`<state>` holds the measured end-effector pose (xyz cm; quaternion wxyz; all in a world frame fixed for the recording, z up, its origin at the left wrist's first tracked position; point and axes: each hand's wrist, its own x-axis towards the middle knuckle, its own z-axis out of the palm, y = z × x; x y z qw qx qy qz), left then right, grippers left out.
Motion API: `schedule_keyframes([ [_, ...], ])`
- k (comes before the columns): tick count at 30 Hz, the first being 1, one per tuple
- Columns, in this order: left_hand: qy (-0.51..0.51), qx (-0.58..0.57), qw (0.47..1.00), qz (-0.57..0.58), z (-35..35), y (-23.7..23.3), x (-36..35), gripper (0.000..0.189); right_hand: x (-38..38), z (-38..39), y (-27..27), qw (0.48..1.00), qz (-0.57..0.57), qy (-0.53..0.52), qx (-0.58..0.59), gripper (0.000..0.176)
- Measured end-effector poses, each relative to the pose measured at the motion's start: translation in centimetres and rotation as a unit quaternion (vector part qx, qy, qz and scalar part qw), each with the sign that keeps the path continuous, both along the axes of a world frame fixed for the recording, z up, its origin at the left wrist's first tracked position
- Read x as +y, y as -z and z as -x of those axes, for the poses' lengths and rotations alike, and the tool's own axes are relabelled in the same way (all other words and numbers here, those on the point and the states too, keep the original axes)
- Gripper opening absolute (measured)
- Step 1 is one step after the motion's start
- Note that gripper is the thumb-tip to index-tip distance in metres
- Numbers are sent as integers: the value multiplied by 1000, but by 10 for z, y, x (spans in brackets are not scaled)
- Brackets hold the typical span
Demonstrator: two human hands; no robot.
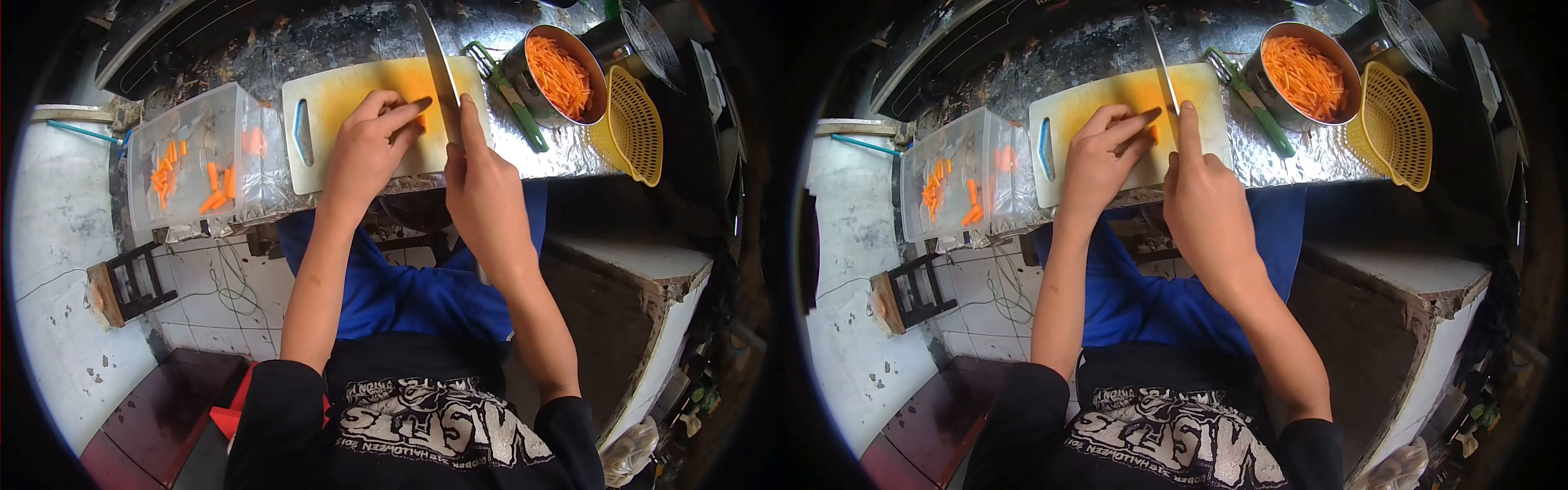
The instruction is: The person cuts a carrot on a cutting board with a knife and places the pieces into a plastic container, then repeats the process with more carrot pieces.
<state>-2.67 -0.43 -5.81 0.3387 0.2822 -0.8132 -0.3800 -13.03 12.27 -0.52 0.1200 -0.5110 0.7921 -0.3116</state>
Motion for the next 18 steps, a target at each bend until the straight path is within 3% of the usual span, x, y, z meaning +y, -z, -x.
schedule_keyframes([
  [7, 24, 5, 997, 73, -1, -5, 1, 8, 22, 6, -28, 999, 19, 3, 34, 60],
  [12, -27, 60, 995, 74, -37, -57, 26, 8, 20, -3, -56, 995, 40, -40, 80, 56],
  [14, -88, 90, 991, 41, -69, -77, 27, 11, 10, -8, -64, 990, 62, -68, 111, 55],
  [15, -115, 73, 983, 119, -89, -79, 16, 13, 4, -10, -67, 986, 64, -90, 129, 55],
  [18, -223, 5, 965, 140, -147, -98, -11, 12, -21, -24, -76, 973, 78, -151, 155, 53],
])
